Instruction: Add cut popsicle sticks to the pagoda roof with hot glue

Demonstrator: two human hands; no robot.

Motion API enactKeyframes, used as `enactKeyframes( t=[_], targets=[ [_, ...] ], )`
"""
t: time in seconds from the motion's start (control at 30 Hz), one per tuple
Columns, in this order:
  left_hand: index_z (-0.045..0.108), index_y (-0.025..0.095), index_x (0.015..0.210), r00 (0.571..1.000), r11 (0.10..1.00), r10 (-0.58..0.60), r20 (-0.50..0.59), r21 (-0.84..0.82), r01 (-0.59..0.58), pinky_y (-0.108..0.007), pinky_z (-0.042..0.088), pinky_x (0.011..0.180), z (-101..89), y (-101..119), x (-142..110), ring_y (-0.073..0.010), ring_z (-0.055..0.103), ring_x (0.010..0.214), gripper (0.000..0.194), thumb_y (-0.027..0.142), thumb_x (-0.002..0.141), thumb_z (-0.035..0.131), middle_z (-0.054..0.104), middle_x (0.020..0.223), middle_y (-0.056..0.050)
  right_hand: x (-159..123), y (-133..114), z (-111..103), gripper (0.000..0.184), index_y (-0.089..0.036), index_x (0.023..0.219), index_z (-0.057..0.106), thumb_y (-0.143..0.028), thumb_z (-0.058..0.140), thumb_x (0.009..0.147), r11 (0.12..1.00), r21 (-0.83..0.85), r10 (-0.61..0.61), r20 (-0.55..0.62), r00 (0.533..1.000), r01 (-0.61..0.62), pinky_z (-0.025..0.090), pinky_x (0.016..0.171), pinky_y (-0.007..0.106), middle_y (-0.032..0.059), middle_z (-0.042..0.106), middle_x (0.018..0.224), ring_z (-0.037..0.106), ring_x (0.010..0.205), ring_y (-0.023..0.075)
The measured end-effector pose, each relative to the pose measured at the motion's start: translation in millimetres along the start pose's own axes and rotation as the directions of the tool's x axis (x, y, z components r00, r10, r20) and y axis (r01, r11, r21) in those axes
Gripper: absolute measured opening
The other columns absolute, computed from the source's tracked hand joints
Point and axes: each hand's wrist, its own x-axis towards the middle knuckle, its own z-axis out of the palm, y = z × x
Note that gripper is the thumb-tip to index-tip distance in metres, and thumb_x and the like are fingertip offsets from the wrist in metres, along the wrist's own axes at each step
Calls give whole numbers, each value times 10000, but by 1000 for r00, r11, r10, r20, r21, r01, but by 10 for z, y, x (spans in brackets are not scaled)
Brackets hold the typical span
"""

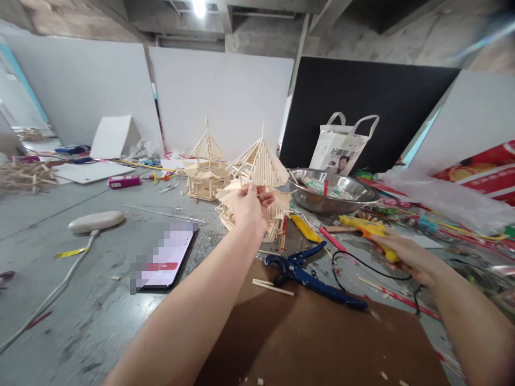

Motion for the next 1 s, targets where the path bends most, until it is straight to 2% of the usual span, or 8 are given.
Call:
enactKeyframes(
  t=[0.1,0.23,0.4,0.53,0.67,0.77,0.9,1.0],
  targets=[
    [405,146,723,1000,1000,3,-5,-2,-3,-230,455,487,-6,-7,7,-72,523,416,85,169,805,412,505,580,20,-17,-153,-53,132,-273,591,502,-364,595,609,981,33,186,70,980,-189,297,387,301,24,442,555,402,413,123],
    [403,149,713,1000,1000,3,0,-11,-3,-232,458,485,-9,-5,2,-74,524,417,96,173,805,411,499,578,21,-47,-301,-39,93,-277,606,544,-334,618,601,986,86,127,162,979,-142,377,540,359,80,520,650,486,539,163],
    [404,151,716,1000,999,-7,-6,-32,7,-235,459,494,-7,10,-13,-73,526,430,90,169,804,412,488,589,23,-148,-635,173,69,-278,702,572,-332,589,662,997,71,-33,229,973,17,358,496,332,46,502,546,467,499,157],
    [399,154,725,1000,999,-16,-13,-36,16,-238,457,499,-7,12,-22,-70,522,431,85,172,808,406,484,604,23,-227,-920,394,272,-270,904,573,-265,619,635,979,115,-193,257,947,168,365,464,310,15,532,637,434,460,121],
    [388,155,706,999,999,-31,-28,-29,30,-235,451,482,10,4,-58,-76,525,430,121,201,818,387,456,602,27,-264,-1138,615,225,-217,855,546,-257,621,647,943,182,-324,288,901,280,355,450,271,1,543,726,441,466,85],
    [378,162,707,998,998,-41,-40,-51,38,-231,451,479,22,-4,-102,-68,516,425,136,221,829,357,424,606,36,-267,-1275,793,190,-195,827,498,-318,574,703,929,189,-366,327,871,319,339,436,242,-6,528,730,445,461,67],
    [364,179,742,998,995,-45,-48,-92,40,-230,449,474,14,-26,-136,-62,506,425,130,229,844,300,418,628,39,-237,-1403,1017,239,-185,860,471,-394,498,746,918,82,-393,321,862,388,351,439,235,10,532,770,433,435,50],
    [355,186,755,998,994,-42,-41,-102,37,-228,444,472,0,-40,-135,-63,499,421,115,226,843,294,417,624,40,-200,-1455,1132,230,-187,812,478,-405,496,739,844,-136,-469,283,837,519,336,432,237,-20,500,588,417,417,69]
  ],
)
